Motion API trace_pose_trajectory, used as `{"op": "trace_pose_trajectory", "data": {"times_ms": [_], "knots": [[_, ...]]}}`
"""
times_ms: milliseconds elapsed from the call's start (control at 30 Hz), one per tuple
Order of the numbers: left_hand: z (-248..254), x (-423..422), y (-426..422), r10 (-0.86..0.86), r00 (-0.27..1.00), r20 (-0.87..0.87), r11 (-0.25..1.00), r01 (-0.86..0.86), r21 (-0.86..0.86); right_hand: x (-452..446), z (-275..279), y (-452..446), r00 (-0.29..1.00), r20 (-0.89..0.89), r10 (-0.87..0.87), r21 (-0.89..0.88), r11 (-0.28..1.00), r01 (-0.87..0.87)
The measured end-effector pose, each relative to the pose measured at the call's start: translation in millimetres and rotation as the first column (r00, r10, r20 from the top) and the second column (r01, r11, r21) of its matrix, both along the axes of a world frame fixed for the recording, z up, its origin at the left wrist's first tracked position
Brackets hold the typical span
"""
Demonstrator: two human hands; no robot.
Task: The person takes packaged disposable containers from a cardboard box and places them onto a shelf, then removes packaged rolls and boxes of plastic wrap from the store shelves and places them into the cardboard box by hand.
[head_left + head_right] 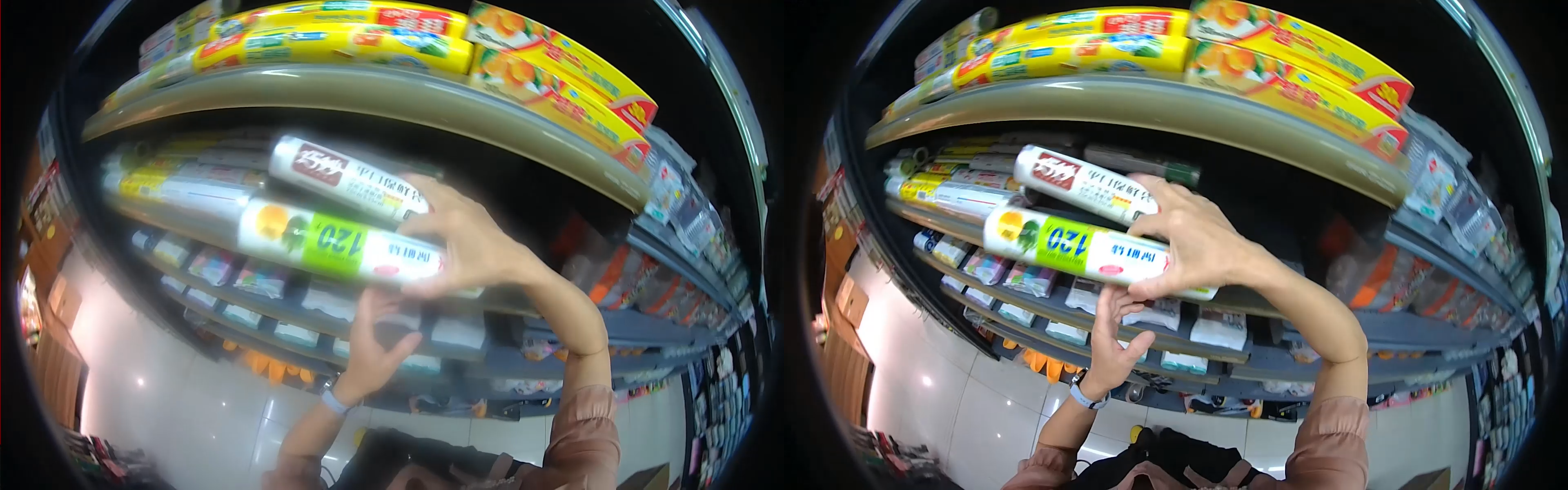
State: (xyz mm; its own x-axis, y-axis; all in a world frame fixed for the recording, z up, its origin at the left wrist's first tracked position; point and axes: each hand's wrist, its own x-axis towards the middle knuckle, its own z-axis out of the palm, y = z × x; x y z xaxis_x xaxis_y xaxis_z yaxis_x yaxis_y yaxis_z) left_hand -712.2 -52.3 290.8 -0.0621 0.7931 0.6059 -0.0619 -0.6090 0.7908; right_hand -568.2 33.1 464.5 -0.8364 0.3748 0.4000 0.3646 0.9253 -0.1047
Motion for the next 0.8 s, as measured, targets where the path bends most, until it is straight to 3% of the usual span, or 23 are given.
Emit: {"op": "trace_pose_trajectory", "data": {"times_ms": [67, 167, 200, 267, 300, 433, 500, 633, 733, 800], "knots": [[-11, 13, -9, -0.11, 0.984, 0.138, 0.993, 0.114, -0.026, 20, -8, -31, 0.998, -0.056, 0.033, 0.044, 0.999, -0.031], [-33, 27, -34, -0.314, 0.945, 0.088, 0.935, 0.324, -0.147, 59, -37, -81, 0.997, -0.07, -0.008, -0.037, 0.999, 0.005], [-34, 43, -46, -0.374, 0.902, 0.216, 0.91, 0.402, -0.105, 74, -52, -97, 0.996, -0.081, -0.028, -0.083, 0.996, 0.021], [-24, 62, -69, -0.576, 0.767, 0.282, 0.645, 0.638, -0.42, 106, -81, -132, 0.991, -0.043, -0.125, -0.123, 0.985, 0.119], [-51, 80, -73, -0.579, 0.767, 0.275, 0.694, 0.641, -0.328, 125, -103, -148, 0.981, -0.075, -0.177, -0.183, 0.97, 0.161], [-92, 152, -132, -0.665, 0.664, 0.342, 0.484, 0.732, -0.48, 207, -197, -231, 0.895, -0.198, -0.4, -0.443, 0.851, 0.282], [-108, 192, -166, -0.74, 0.603, 0.298, 0.306, 0.696, -0.649, 244, -232, -293, 0.807, -0.256, -0.533, -0.507, 0.784, 0.357], [-146, 270, -249, -0.807, 0.417, 0.419, 0.081, 0.78, -0.62, 294, -279, -427, 0.496, -0.363, -0.789, -0.714, 0.578, 0.396], [-174, 316, -298, -0.842, 0.239, 0.483, -0.241, 0.635, -0.734, 311, -314, -528, 0.253, -0.274, -0.928, -0.808, 0.364, 0.463], [-154, 356, -329, -0.827, 0.122, 0.548, -0.389, 0.58, -0.716, 333, -310, -572, 0.128, -0.172, -0.977, -0.905, 0.208, 0.372]]}}
